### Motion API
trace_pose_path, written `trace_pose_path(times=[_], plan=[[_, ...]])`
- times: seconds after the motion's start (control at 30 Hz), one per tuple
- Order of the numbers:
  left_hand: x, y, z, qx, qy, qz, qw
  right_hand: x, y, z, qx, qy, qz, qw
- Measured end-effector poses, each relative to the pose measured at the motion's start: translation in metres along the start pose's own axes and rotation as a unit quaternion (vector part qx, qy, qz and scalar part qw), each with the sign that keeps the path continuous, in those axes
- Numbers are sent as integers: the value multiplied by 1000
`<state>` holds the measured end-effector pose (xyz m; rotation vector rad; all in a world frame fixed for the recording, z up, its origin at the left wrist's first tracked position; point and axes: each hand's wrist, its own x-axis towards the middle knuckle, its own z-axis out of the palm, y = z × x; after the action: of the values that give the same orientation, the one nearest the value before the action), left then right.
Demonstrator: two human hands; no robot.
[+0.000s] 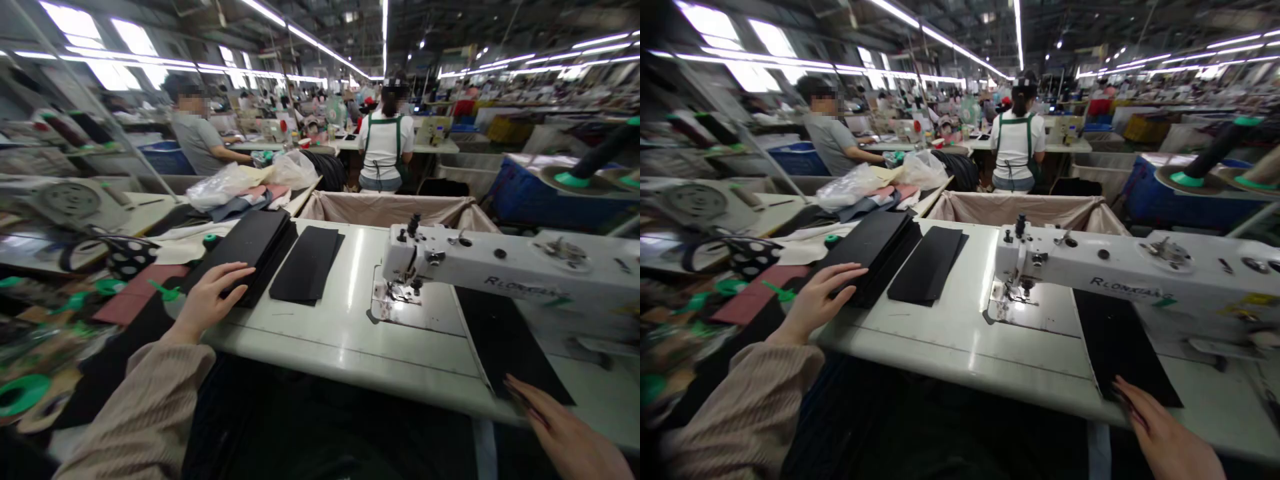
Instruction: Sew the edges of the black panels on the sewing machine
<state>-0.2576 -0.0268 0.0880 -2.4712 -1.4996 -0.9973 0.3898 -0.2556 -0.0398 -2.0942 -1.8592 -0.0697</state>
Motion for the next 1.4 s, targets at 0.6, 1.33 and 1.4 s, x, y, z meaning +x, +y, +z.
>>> trace_pose_path(times=[0.6,1.33,1.4], plan=[[19,251,170,-325,-261,257,872,24,-219,-47,263,-219,-231,911],[12,189,184,-42,-200,124,971,139,-196,45,-98,-59,-111,987],[28,190,195,-68,-208,156,963,141,-197,46,-89,-51,-111,988]])
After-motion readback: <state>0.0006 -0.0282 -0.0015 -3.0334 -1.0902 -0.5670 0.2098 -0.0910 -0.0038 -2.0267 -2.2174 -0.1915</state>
